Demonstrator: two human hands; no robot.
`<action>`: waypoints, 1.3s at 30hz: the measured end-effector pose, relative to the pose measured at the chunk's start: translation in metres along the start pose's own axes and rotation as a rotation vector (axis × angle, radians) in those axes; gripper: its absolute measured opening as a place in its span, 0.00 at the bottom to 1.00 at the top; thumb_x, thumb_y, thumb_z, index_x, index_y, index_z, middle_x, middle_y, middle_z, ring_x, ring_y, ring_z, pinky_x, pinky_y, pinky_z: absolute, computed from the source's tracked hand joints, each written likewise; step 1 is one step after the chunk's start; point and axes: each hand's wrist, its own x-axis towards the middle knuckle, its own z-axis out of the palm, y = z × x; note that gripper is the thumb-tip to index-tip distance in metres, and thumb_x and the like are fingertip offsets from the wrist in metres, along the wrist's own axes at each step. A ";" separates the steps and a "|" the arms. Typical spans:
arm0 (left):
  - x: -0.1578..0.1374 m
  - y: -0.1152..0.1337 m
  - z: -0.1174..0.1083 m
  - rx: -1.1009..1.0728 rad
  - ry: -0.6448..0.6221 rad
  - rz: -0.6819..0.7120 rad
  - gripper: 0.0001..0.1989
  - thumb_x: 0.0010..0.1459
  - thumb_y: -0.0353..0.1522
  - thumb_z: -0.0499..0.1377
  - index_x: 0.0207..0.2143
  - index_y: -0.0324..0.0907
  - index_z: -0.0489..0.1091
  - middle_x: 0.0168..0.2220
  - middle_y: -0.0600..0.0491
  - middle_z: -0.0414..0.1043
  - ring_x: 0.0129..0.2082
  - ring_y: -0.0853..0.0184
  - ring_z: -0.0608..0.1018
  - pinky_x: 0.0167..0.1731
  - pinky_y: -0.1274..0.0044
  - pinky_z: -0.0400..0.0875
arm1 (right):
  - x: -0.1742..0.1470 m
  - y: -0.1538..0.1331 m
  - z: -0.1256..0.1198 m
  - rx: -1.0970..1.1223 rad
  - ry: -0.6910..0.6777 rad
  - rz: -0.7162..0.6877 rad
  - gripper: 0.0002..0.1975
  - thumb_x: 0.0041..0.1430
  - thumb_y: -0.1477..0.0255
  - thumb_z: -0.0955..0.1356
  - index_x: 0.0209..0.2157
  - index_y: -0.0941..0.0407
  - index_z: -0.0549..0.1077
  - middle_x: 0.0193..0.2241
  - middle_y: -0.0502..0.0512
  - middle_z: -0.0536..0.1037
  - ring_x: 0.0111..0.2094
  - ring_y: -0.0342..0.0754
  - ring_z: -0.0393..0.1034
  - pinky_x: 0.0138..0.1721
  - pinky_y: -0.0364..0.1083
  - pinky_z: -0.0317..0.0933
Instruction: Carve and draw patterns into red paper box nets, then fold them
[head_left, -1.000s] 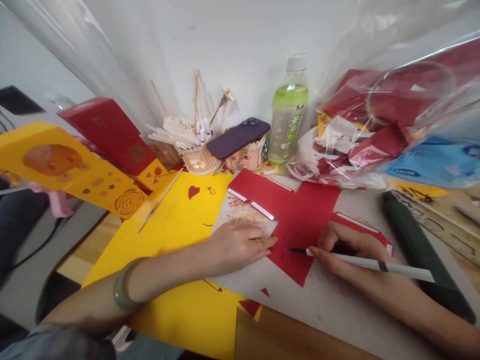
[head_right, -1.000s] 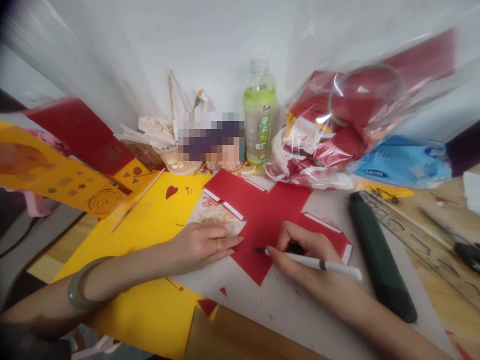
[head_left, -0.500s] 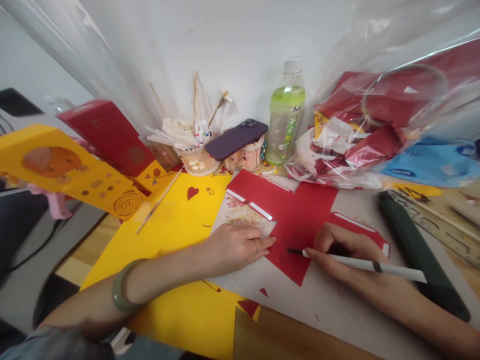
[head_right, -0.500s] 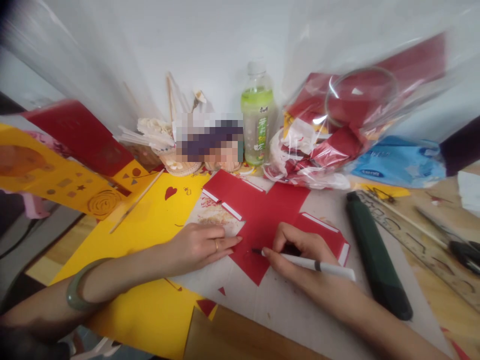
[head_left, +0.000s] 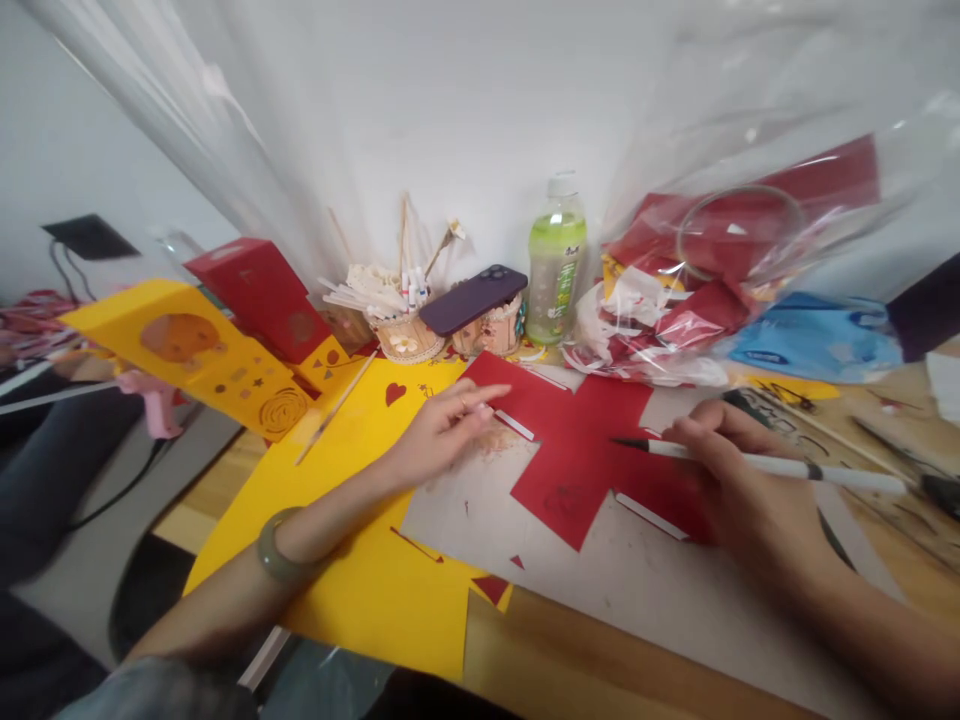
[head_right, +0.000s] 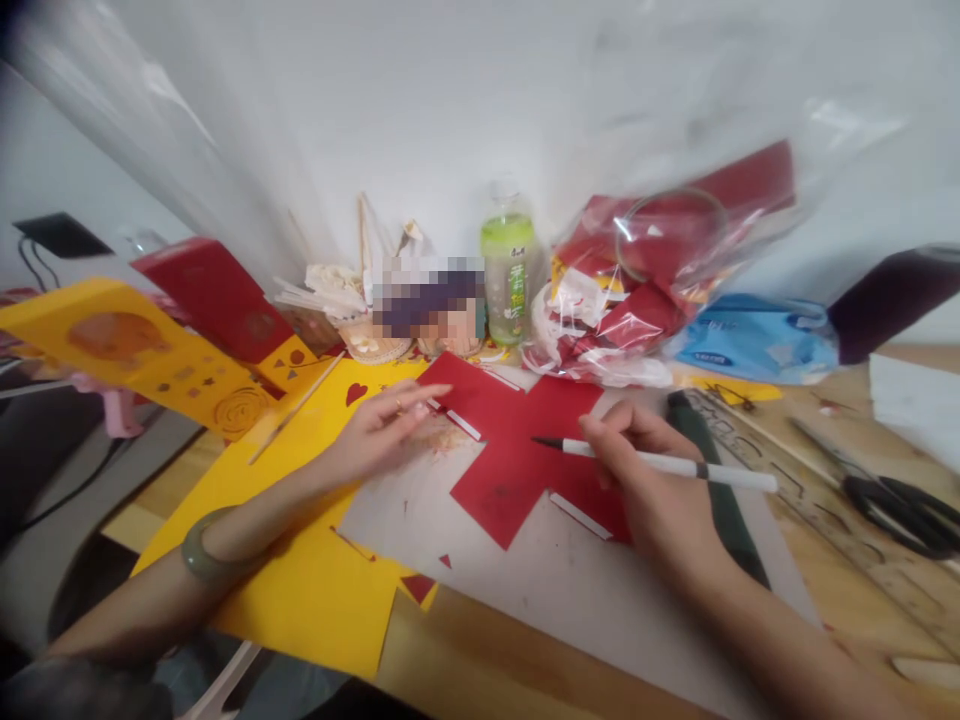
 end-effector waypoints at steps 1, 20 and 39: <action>0.001 -0.002 -0.004 -0.031 0.069 -0.042 0.16 0.58 0.34 0.54 0.48 0.44 0.71 0.39 0.50 0.72 0.38 0.66 0.73 0.43 0.72 0.66 | 0.001 -0.002 0.000 0.018 0.007 -0.013 0.17 0.50 0.61 0.71 0.20 0.54 0.62 0.13 0.43 0.58 0.17 0.39 0.48 0.18 0.42 0.41; -0.044 0.010 0.011 -0.126 0.006 -0.193 0.16 0.52 0.34 0.59 0.44 0.41 0.74 0.41 0.50 0.76 0.29 0.69 0.76 0.30 0.79 0.70 | 0.006 -0.023 -0.004 0.080 -0.156 -0.118 0.13 0.49 0.64 0.72 0.20 0.55 0.67 0.15 0.44 0.62 0.19 0.39 0.52 0.20 0.41 0.46; -0.050 0.048 0.033 -0.013 -0.118 -0.053 0.08 0.54 0.33 0.61 0.37 0.41 0.77 0.33 0.52 0.78 0.32 0.65 0.77 0.33 0.77 0.69 | -0.028 -0.036 0.010 -0.127 -0.438 -0.086 0.16 0.53 0.61 0.69 0.19 0.56 0.67 0.13 0.44 0.61 0.15 0.37 0.49 0.15 0.40 0.40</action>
